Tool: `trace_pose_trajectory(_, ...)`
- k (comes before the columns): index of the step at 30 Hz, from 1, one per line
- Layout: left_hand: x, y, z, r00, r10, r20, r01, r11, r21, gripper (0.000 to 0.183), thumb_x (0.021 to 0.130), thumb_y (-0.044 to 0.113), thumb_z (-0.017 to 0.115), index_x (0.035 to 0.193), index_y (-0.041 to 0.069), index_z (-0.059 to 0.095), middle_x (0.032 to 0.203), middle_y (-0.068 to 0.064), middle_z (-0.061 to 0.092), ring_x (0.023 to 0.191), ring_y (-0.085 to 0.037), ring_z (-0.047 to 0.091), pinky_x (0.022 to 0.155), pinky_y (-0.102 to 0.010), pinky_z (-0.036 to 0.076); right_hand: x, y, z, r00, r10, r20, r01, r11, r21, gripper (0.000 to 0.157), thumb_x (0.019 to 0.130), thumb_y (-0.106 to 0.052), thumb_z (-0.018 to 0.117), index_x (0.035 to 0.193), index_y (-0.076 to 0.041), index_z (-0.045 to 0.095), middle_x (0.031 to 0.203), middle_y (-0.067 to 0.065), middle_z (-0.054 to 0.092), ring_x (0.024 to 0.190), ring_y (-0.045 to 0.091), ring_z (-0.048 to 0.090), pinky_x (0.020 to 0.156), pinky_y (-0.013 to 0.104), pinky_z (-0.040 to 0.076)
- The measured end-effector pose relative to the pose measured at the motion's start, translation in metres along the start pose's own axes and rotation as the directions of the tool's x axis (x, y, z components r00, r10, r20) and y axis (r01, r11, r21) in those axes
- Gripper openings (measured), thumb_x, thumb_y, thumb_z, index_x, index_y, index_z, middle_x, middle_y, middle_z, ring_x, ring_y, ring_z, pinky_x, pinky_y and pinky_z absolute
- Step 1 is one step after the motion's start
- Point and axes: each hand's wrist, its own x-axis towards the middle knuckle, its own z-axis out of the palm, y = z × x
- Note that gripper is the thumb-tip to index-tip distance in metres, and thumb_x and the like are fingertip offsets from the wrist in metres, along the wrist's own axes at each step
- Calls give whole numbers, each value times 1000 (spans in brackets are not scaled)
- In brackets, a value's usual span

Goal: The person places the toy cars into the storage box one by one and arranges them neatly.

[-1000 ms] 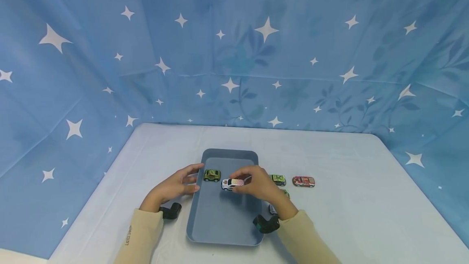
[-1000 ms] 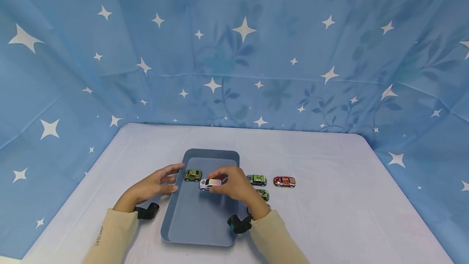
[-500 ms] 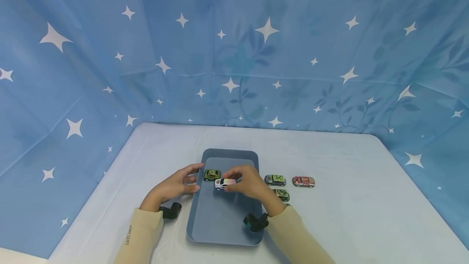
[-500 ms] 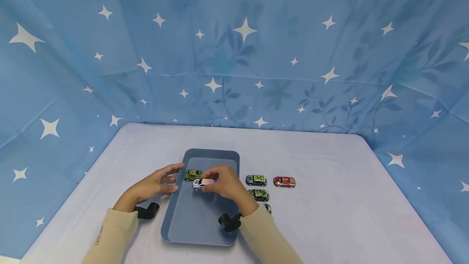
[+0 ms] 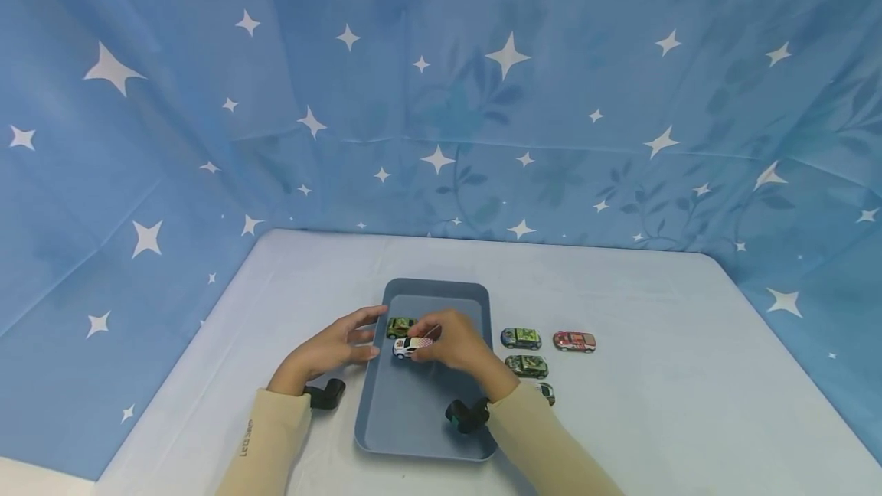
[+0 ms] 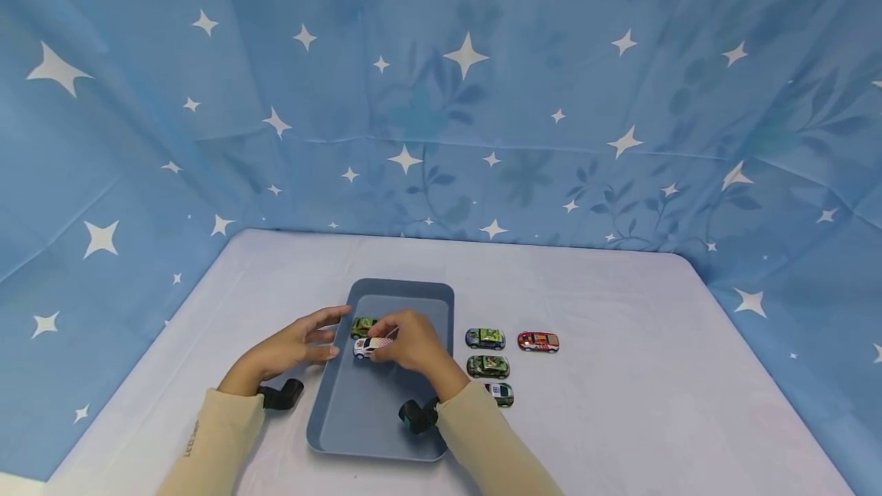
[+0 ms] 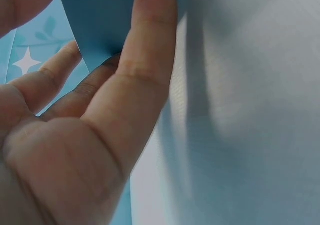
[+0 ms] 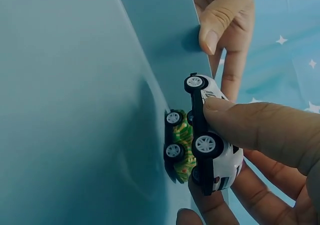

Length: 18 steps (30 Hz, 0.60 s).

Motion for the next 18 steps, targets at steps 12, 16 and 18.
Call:
trace_pose_trajectory(12,-3,3,1,1000,15,16,-15,1000,-5,82,105,11,73,169,-5,24,173,-36,19,153,-64,28,115,-71,41,7,-3,14,999,32,3,-32,999,-31,22,80,2,93,98,-6,84,95,2,78,88,19,71,75,32,58)
trace_pose_trajectory(16,-3,4,1,1000,16,21,-16,1000,-8,82,106,11,73,169,-5,24,173,-36,17,153,-64,27,115,-71,40,10,-3,19,999,44,-12,-45,998,-46,21,79,2,94,96,-7,84,92,0,78,81,12,66,74,31,55)
trace_pose_trajectory(18,-3,4,1,1000,14,17,-14,1000,-7,81,106,11,73,169,-5,24,173,-36,18,153,-64,27,115,-71,40,11,-4,20,998,53,-19,-54,997,-53,21,79,2,94,95,-7,84,91,-1,77,79,11,64,74,32,54)
